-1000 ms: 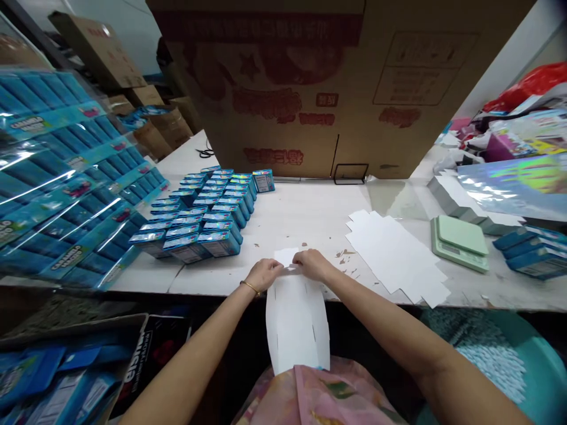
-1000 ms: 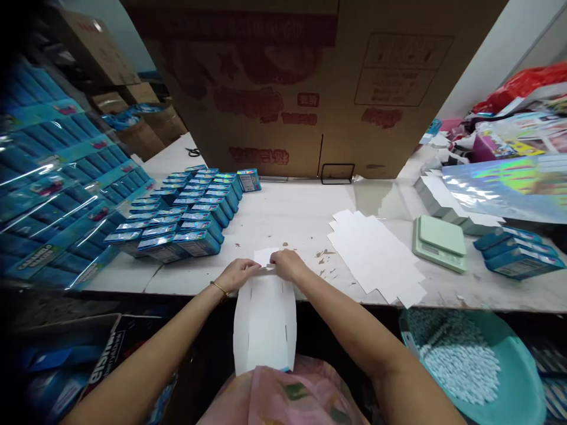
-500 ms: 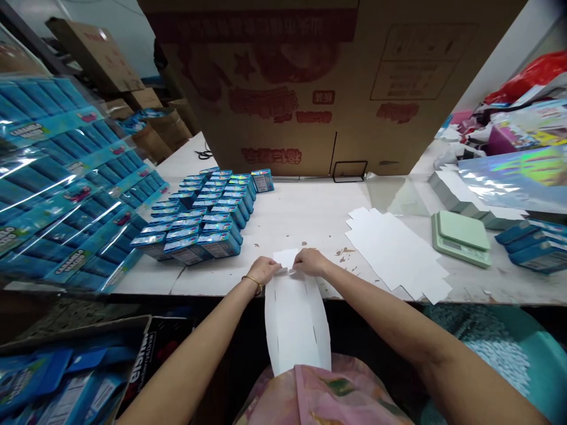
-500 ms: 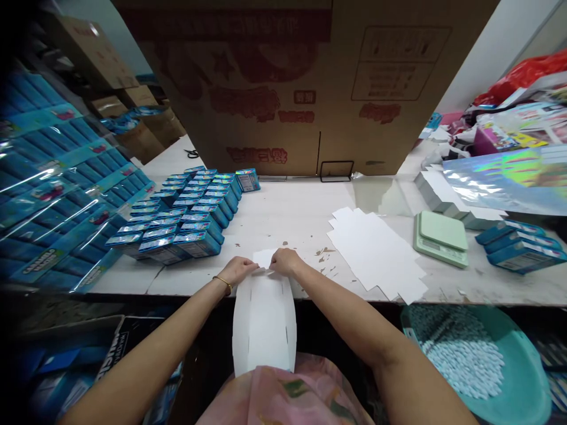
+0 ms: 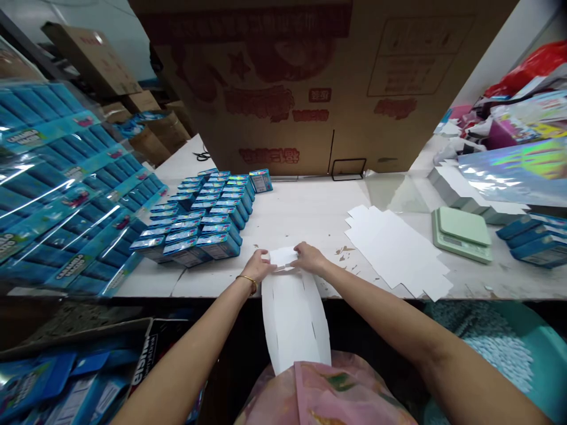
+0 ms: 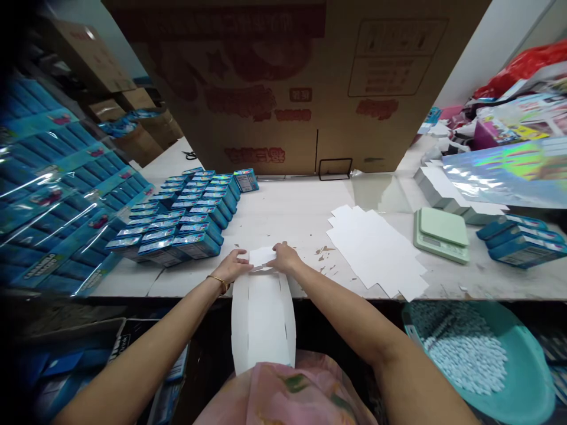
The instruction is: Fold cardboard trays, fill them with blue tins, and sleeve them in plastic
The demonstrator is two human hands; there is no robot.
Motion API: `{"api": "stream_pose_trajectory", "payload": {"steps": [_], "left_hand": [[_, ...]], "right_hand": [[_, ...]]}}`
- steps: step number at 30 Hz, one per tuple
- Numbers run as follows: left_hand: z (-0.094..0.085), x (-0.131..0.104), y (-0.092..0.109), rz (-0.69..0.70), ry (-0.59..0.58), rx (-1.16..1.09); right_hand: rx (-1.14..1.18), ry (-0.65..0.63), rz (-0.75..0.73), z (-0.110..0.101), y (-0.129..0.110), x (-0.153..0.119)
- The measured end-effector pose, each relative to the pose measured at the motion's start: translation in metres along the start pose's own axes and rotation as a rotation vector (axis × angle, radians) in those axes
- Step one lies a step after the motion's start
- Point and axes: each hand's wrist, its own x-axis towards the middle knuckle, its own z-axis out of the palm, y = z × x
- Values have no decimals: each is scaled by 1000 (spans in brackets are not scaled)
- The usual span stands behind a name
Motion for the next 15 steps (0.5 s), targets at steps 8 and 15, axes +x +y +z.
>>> {"api": "stream_pose_trajectory", "payload": {"steps": [8,15], "left_hand": [[3,1,-4,15,-95,-85],[-2,-6,-10,70,-66,-79]], "right_hand": [[122,-102,6,0,-1,3],[233,-146,131,-10,-5,-9]]}}
